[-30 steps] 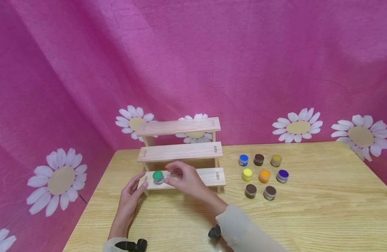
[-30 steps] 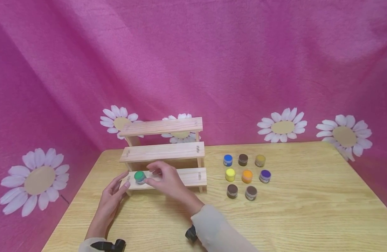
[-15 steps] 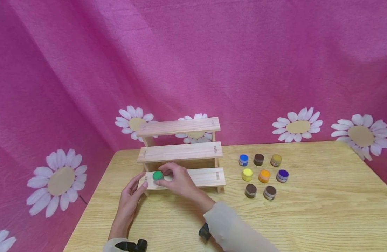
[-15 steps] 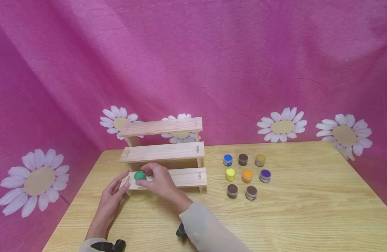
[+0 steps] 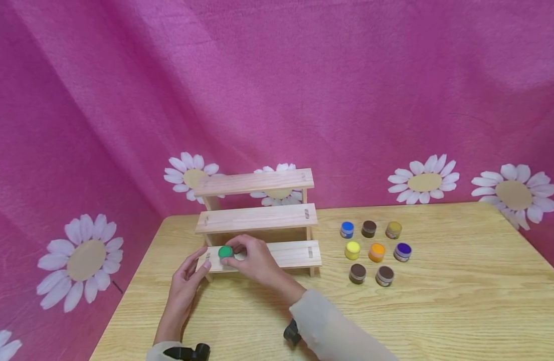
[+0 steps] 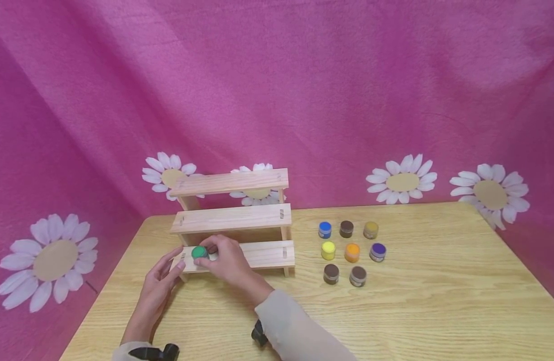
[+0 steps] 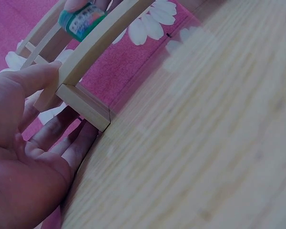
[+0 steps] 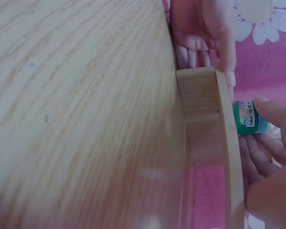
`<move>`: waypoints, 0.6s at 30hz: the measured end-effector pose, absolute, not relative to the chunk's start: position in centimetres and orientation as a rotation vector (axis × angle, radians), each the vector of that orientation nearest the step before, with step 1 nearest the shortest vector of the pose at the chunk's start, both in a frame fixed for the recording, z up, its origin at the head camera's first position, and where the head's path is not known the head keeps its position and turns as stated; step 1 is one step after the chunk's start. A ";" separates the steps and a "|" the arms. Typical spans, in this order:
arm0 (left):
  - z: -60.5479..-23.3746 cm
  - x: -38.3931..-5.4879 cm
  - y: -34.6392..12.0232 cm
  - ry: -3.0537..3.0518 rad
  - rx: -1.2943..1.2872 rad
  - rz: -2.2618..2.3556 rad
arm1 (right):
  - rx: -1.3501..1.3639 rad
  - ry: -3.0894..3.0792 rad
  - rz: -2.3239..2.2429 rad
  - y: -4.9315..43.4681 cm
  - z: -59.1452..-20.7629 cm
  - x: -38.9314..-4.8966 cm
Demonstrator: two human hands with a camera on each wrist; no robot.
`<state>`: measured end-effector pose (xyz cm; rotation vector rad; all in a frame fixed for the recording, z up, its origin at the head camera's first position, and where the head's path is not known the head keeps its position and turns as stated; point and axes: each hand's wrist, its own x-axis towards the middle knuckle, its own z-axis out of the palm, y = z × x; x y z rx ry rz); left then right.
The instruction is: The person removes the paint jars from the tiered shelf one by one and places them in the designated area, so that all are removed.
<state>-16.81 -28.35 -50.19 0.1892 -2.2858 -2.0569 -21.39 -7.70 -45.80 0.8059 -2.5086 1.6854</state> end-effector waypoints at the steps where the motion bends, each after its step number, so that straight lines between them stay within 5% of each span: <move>1: -50.2 -16.8 -28.3 -2.283 0.191 -2.060 | 0.804 -2.508 1.701 -7.5 -45.8 -21.4; 18: -50.1 -16.9 -28.4 -2.312 0.236 -2.029 | 0.852 -2.405 1.862 -2.3 -43.9 -19.6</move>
